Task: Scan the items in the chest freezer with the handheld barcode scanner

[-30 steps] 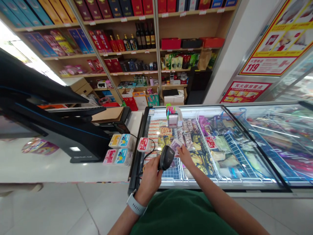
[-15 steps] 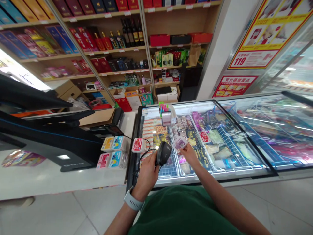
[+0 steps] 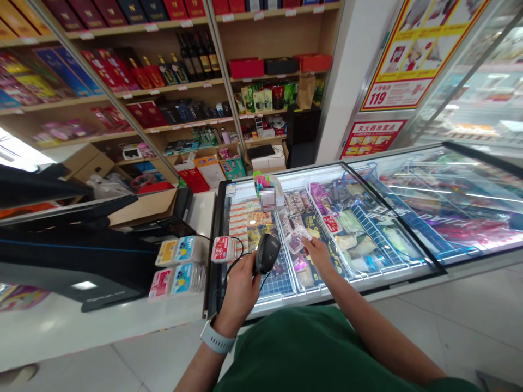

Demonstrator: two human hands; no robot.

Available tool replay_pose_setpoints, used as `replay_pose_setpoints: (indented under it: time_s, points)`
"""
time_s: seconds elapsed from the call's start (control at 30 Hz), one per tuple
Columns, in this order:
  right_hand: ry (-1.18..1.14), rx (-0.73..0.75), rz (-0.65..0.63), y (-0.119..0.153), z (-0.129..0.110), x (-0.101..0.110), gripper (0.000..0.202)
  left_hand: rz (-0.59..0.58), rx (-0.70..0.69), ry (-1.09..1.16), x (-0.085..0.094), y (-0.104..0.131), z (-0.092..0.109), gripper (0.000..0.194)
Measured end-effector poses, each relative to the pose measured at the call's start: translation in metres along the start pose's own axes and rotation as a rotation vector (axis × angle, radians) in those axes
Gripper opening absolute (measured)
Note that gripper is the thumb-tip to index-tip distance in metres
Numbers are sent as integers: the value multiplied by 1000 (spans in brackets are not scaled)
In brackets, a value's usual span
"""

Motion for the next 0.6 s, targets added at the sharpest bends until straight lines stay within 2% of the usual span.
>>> replay_pose_setpoints:
  time_s: [0.13,0.23,0.4,0.6]
  points:
    - [-107,-13,53,-2,-4,3,36,1,-2,-5,0,-3,2,53]
    - [-217,-78,77,-2,-6,3,41,-1,-13,1,2,-5,5,53]
    - [-370,-183,87,0,0,4,36,-8,-16,21,2,-6,9,50]
    - [-268,-222,98,3,19,7,36,-2,-31,14,0,-7,10,48]
Point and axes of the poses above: each hand's wrist, its own y-axis away from the middle knuckle, its own x-axis out of the back of the hand, z = x × y, the point moved 1 cm from there along -y, towards the middle knuckle, and after that the axes turned 15 degrees about x, right-handed, at the moved point
